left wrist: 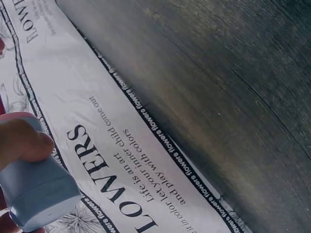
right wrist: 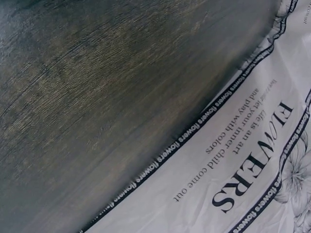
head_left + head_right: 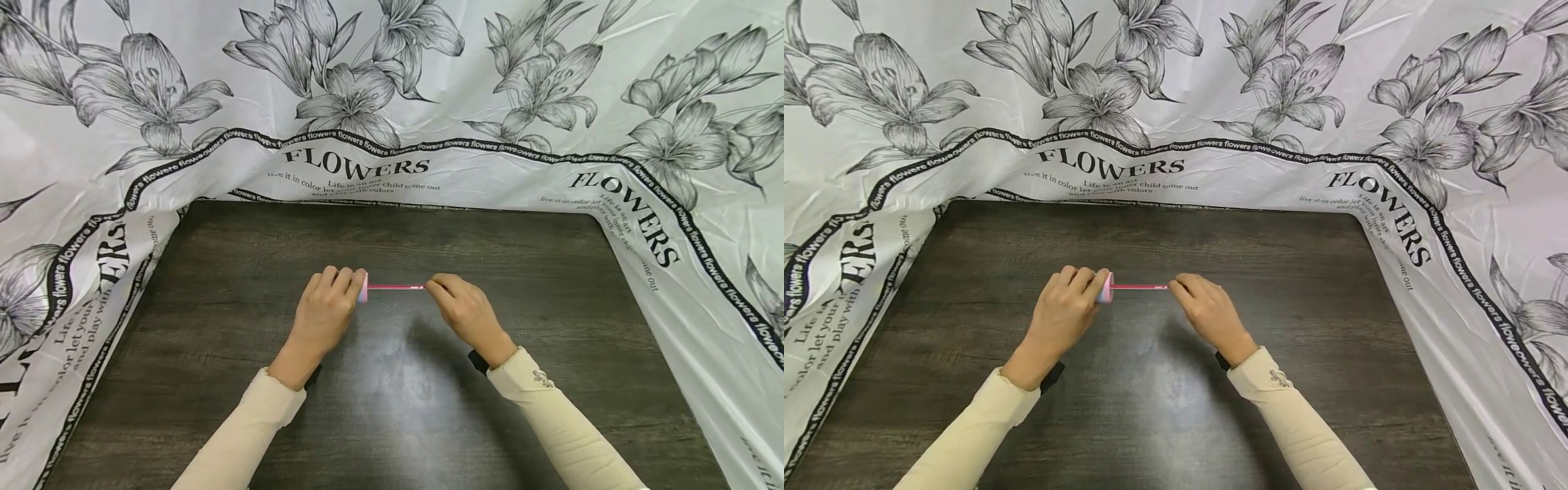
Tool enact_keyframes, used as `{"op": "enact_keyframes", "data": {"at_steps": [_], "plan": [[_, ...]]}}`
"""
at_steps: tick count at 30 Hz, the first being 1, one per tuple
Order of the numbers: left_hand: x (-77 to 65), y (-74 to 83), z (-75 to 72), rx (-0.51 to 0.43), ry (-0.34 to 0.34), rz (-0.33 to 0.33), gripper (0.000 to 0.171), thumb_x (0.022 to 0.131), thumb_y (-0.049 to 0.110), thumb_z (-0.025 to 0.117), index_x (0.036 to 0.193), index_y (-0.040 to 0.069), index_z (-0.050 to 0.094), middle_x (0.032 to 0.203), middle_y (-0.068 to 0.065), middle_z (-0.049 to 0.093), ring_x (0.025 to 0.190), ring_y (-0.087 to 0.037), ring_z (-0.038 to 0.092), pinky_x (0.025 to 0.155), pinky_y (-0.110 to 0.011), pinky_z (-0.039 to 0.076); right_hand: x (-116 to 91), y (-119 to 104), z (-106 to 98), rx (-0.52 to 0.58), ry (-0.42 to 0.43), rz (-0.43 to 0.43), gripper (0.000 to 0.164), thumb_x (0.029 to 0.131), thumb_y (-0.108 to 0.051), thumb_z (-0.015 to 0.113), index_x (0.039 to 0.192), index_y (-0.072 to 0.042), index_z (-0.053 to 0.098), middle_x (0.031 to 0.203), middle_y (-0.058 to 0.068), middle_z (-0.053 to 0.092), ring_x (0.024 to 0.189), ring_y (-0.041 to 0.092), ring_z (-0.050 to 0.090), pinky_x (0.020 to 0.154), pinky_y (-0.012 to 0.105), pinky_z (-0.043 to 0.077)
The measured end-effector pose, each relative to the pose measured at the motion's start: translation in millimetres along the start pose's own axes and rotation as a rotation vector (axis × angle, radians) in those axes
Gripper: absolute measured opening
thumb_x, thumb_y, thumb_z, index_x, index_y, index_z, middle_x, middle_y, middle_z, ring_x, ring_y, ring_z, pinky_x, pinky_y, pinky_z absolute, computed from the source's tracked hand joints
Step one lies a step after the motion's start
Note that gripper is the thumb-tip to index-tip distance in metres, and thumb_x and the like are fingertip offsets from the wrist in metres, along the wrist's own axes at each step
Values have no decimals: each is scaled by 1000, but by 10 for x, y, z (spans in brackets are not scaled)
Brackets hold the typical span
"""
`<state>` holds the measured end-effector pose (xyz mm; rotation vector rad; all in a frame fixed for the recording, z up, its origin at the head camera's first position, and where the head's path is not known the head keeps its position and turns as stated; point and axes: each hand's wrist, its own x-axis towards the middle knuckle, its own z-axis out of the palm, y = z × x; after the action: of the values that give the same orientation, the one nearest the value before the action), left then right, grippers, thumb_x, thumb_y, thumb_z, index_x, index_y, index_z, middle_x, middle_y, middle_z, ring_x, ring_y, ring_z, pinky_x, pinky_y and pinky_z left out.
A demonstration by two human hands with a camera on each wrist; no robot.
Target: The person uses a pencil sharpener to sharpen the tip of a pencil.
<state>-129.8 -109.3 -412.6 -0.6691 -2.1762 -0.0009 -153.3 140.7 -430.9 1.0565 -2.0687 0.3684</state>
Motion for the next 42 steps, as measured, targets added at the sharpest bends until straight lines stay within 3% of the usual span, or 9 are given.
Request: {"op": "enact_keyframes", "data": {"at_steps": [4,8,16,21,24,29,35,38,42], "plan": [[12,23,-14,-12,-12,0,22,74,-1,77,94,1,67,76,-7,56,65,-22,47,53,-27,35,16,-16,-18,-21,34,16,16,95,-1,53,91,0,68,85,8,64,74,20,64,65,29,55],[11,42,-24,-16,-32,0,24,74,0,78,96,1,68,78,-8,58,66,-22,48,54,-27,36,18,-22,-37,15,-19,31,13,88,5,59,95,1,70,85,8,67,75,21,66,66,30,56],[-4,84,-27,10,-65,33,21,77,0,74,98,1,68,79,-7,58,69,-21,46,59,-27,38,11,32,-90,102,-204,3,21,81,7,65,102,4,68,89,11,70,77,21,69,66,29,57],[-51,104,-2,19,-65,42,24,75,2,76,98,2,68,80,-6,58,71,-22,48,59,-27,39,66,61,-164,232,-391,77,22,83,9,63,104,3,68,86,8,69,74,17,69,63,26,55],[-63,102,6,21,-54,44,25,75,2,76,98,2,68,79,-6,58,71,-22,49,59,-27,39,89,69,-176,296,-453,127,18,86,5,63,103,2,68,84,7,69,70,15,68,62,24,55],[-18,73,-15,-4,-69,15,25,74,0,78,97,2,67,79,-7,58,69,-22,48,56,-26,37,61,49,-118,238,-363,129,19,86,0,64,105,-1,67,85,4,69,67,12,65,59,25,53],[-1,18,-72,-78,-169,-53,38,65,1,84,99,3,67,83,-8,59,69,-22,48,54,-26,36,43,5,-63,109,-174,56,25,78,0,73,102,-2,65,92,7,67,79,18,67,67,29,55],[6,0,-92,-104,-203,-72,43,62,2,85,102,2,67,85,-9,59,71,-22,48,56,-27,36,53,-7,-49,43,-101,9,18,81,6,68,96,-1,65,92,9,65,81,21,66,68,30,55],[31,-9,-98,-107,-202,-67,37,67,0,81,101,2,67,85,-9,59,70,-22,48,56,-27,36,55,-25,-22,-10,-14,-26,14,87,9,58,94,1,67,88,9,63,78,21,65,67,30,55]]}}
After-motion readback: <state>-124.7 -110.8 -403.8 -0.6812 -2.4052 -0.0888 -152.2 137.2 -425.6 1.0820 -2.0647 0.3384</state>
